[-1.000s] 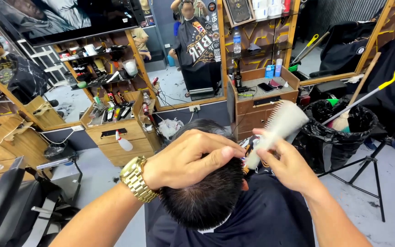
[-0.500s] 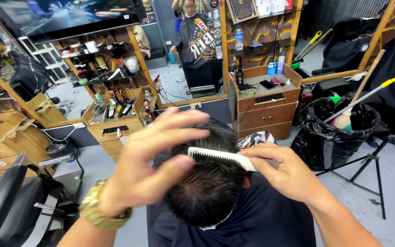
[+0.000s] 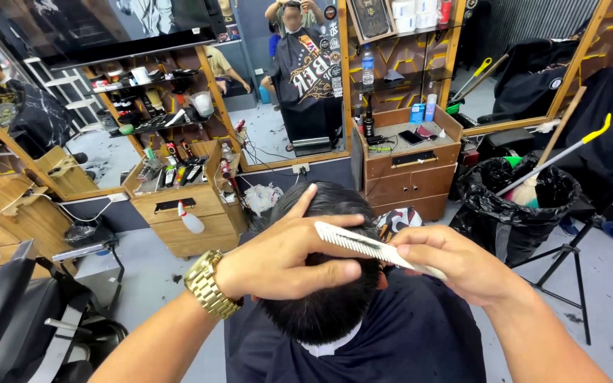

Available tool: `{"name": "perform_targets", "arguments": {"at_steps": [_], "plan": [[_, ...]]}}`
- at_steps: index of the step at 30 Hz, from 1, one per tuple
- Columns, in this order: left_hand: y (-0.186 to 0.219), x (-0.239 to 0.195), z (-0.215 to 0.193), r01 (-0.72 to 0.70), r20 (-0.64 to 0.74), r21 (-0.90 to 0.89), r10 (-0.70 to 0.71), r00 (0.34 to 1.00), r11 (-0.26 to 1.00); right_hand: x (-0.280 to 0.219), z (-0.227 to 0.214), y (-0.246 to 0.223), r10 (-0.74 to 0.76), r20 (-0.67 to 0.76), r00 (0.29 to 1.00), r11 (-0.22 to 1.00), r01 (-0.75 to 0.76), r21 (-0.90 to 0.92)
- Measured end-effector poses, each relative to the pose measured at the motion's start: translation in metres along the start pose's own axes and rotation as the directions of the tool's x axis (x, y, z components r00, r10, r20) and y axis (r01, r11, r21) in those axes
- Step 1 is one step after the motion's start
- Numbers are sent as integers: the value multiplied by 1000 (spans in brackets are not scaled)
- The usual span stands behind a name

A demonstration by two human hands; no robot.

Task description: A barber performs a haircut using scissors and a comb, followed by drying and styling the hair with a hair dryer.

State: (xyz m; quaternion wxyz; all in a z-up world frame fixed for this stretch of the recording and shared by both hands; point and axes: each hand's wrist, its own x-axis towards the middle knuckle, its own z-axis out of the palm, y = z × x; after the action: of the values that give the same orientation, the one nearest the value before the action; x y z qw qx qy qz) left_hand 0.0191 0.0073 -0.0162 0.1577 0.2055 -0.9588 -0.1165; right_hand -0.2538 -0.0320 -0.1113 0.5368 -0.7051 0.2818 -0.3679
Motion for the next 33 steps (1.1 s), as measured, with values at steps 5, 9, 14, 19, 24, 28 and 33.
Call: {"name": "perform_targets", "arguments": {"at_steps": [5,9,14,19,24,28,33], "plan": [[1,1,0,36,-30,-101,-40,999,994,-12,-10,31,-279,-467,839,829,456,324],[7,0,-3,57,-23,-128,-60,998,990,-9,1,13,-337,-667,665,929,118,-351],[3,-1,0,58,-13,-113,-60,998,992,-17,-19,44,-187,-390,902,692,-161,-703],[3,1,-5,99,21,-163,-97,995,982,-37,-7,5,-415,-560,718,864,503,4],[0,1,-2,118,35,-115,-115,993,986,-21,-16,41,-64,-676,734,934,284,219],[1,2,-5,135,37,-131,-131,991,982,-42,-5,86,-422,-533,733,884,463,-63],[3,4,-4,159,40,-116,-155,987,980,-46,20,66,-642,-398,655,766,555,-323]]}}
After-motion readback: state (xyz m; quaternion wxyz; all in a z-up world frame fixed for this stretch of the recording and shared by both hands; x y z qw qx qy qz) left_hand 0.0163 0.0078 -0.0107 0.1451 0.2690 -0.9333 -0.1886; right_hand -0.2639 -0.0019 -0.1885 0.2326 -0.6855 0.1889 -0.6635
